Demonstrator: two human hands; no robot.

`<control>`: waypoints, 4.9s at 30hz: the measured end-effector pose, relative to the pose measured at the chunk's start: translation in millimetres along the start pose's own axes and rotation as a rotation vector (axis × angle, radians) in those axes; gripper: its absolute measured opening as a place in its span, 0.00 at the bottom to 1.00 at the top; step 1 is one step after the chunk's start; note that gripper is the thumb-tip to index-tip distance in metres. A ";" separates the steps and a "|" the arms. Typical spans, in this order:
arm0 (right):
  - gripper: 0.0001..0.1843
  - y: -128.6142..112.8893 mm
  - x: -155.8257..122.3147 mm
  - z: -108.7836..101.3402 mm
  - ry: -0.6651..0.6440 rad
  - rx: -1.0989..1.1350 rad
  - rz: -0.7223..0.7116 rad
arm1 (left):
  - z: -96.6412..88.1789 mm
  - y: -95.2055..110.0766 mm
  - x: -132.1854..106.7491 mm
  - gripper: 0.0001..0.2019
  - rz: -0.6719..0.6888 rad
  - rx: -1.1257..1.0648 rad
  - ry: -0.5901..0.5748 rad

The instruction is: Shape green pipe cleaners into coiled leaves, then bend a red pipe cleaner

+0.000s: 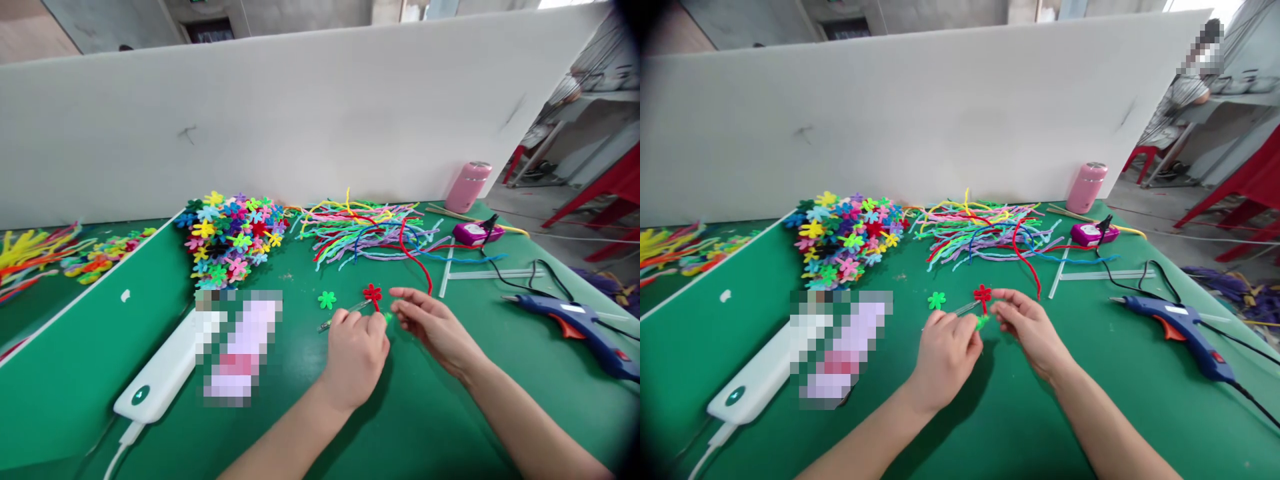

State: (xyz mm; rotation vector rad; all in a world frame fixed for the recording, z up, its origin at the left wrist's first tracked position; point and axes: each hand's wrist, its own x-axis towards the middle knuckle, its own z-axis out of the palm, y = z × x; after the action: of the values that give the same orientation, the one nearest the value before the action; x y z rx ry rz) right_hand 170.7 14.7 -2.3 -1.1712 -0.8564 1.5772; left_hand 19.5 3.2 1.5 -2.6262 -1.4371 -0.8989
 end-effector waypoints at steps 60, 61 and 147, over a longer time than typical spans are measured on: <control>0.14 19.3 -1.6 -2.5 -0.110 -0.530 -0.356 | 15.1 -8.8 1.4 0.05 -0.132 -0.309 -0.215; 0.14 19.2 -1.0 -3.2 -0.108 -0.521 -0.353 | 14.3 -8.5 2.9 0.06 -0.119 -0.305 -0.229; 0.14 18.6 7.4 2.2 -0.061 0.359 0.158 | 19.2 -19.8 -1.8 0.10 -0.578 -1.111 -0.205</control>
State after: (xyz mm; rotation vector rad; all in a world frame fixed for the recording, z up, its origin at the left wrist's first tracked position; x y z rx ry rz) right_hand 162.7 16.3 -20.7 -0.9530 -0.4981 1.8146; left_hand 12.6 18.6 -20.4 -3.0175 -2.3164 -2.0249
